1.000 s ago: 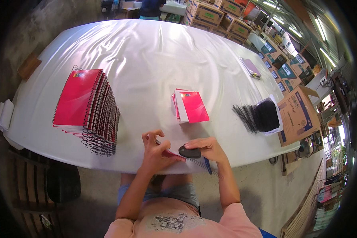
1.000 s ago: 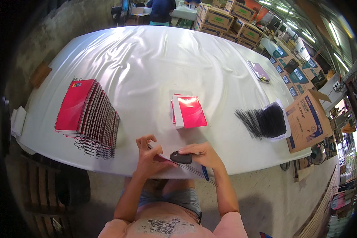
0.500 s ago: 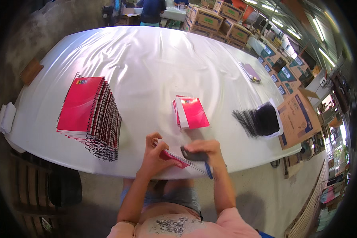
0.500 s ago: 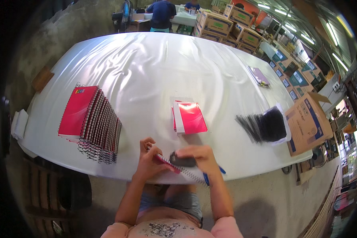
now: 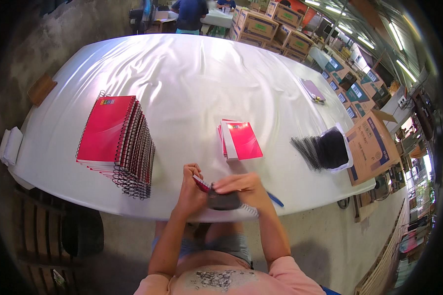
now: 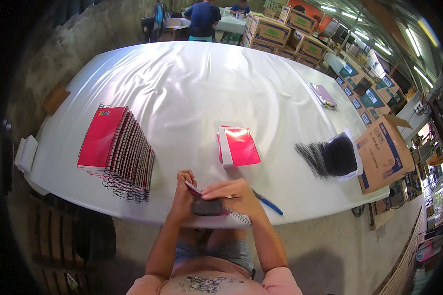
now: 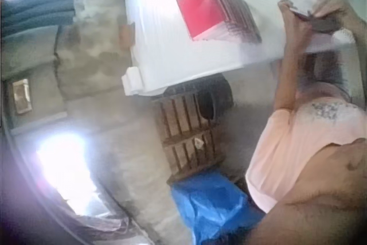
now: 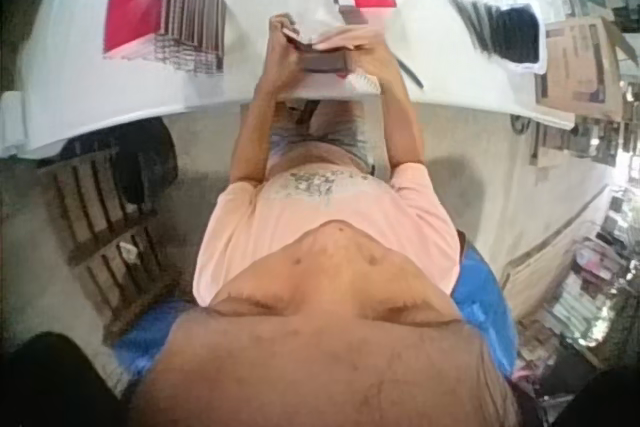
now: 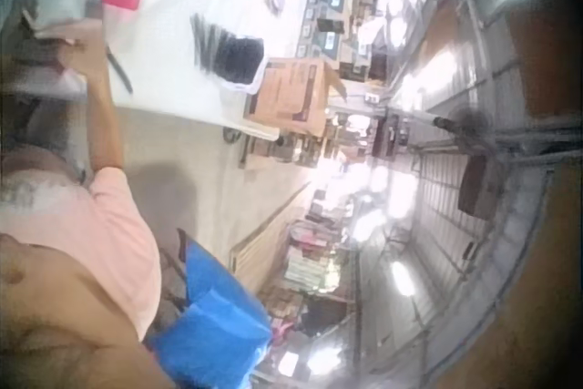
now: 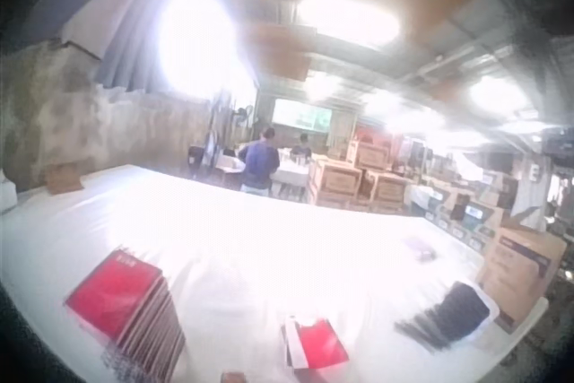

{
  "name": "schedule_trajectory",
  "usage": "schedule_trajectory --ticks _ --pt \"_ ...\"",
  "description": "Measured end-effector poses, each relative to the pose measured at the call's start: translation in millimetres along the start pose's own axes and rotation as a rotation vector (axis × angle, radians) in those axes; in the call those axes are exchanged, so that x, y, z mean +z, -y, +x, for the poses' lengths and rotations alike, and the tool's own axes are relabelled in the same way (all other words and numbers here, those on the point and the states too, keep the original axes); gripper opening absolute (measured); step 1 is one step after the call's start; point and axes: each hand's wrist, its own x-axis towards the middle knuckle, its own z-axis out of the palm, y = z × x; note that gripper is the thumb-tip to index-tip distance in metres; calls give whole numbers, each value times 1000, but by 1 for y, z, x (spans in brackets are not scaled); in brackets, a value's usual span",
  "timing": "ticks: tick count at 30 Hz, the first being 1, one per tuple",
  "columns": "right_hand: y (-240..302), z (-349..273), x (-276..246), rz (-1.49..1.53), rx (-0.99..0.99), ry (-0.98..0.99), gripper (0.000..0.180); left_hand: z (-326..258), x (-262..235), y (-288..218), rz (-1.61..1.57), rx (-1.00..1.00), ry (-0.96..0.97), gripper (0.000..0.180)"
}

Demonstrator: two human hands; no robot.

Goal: The person threads a metal spiral coil through the pre-punched holes of notebook covers and pages, then uses pliers to cut and crimp the ends of the coil.

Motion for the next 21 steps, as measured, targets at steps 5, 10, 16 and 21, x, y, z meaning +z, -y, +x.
schedule_trajectory --ticks 5,10,16,21 --pt "0 3 4 233 74 -69 46 0 -1 -9 249 281 64 87" --pt "-9 3 7 -16 144 -33 38 -5 3 -16 229 306 85 83" --pt "-20 -43 -53 -418 265 -559 36 -12 -3 0 20 188 36 35" --pt "-52 -111 -88 -1064 459 -593 44 -12 -4 -20 -110 35 83 20"
